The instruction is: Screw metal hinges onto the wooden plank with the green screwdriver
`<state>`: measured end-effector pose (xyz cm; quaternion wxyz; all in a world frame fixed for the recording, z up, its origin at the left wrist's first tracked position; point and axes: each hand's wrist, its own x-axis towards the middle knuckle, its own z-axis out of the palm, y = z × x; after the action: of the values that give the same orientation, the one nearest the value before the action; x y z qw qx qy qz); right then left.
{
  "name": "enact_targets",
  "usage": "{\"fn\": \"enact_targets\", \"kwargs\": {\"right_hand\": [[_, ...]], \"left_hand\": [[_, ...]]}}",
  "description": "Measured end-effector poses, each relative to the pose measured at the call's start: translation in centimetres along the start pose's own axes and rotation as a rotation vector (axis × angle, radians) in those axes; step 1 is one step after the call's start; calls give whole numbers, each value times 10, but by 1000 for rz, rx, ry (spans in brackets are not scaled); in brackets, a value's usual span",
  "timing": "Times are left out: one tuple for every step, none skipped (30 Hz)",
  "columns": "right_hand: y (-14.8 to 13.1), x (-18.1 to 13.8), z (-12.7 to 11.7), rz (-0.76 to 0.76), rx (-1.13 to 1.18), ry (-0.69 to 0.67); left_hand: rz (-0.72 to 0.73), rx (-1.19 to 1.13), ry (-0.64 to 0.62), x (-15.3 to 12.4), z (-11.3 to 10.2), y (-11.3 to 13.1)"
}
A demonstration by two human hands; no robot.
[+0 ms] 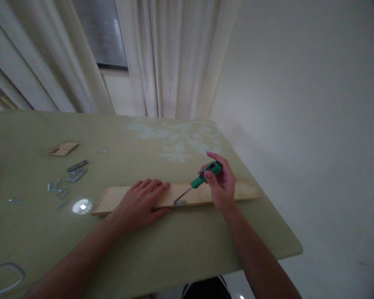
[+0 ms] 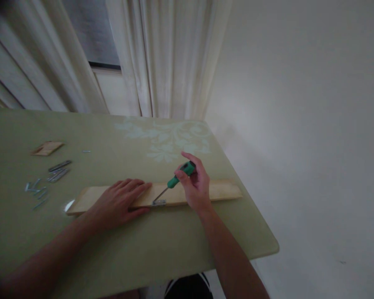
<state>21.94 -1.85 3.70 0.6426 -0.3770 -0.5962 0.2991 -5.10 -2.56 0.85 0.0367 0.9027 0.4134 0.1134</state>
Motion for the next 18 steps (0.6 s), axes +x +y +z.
{"fn": "enact_targets", "kwargs": {"right_hand": [[0, 0, 0, 1, -3, -5], [-1, 1, 0, 2, -6, -11], [-2, 2, 0, 2, -9, -15], [-4, 3, 0, 1, -12, -19], [-8, 3, 0, 1, -14, -23], [-13, 4, -2, 4, -16, -34], [-20, 3, -3, 12, -21, -51], [-28, 2, -6, 23, -33, -74], [-39, 0, -10, 35, -55, -106], [-51, -4, -14, 42, -85, -145], [-64, -9, -18, 44, -122, -189], [-77, -15, -23, 41, -165, -237], [-91, -22, -27, 35, -207, -287], [-104, -29, -30, 29, -243, -339], [-117, -35, -32, 24, -275, -393], [-129, -41, -33, 17, -299, -446], [-140, -46, -32, 9, -320, -500], [-150, -51, -32, -3, -343, -556]], "left_hand": [[2, 1, -4, 0, 0, 0], [8, 2, -8, 1, 0, 1], [18, 5, -10, 1, -1, 1], [28, 9, -8, 1, -3, 3], [36, 14, -1, 1, -5, 4], [43, 17, 5, -1, -7, 7], [46, 16, 13, -3, -10, 10], [43, 11, 23, -7, -13, 14], [36, 0, 35, -13, -15, 19], [27, -15, 47, -20, -16, 25], [16, -30, 61, -29, -17, 31], [5, -41, 76, -39, -16, 37], [-3, -49, 92, -50, -15, 44], [-9, -49, 109, -61, -13, 51], [-13, -44, 126, -72, -10, 57], [-19, -34, 149, -82, -8, 64], [-17, -23, 164, -91, -6, 71], [-17, -12, 171, -98, -5, 77]]}}
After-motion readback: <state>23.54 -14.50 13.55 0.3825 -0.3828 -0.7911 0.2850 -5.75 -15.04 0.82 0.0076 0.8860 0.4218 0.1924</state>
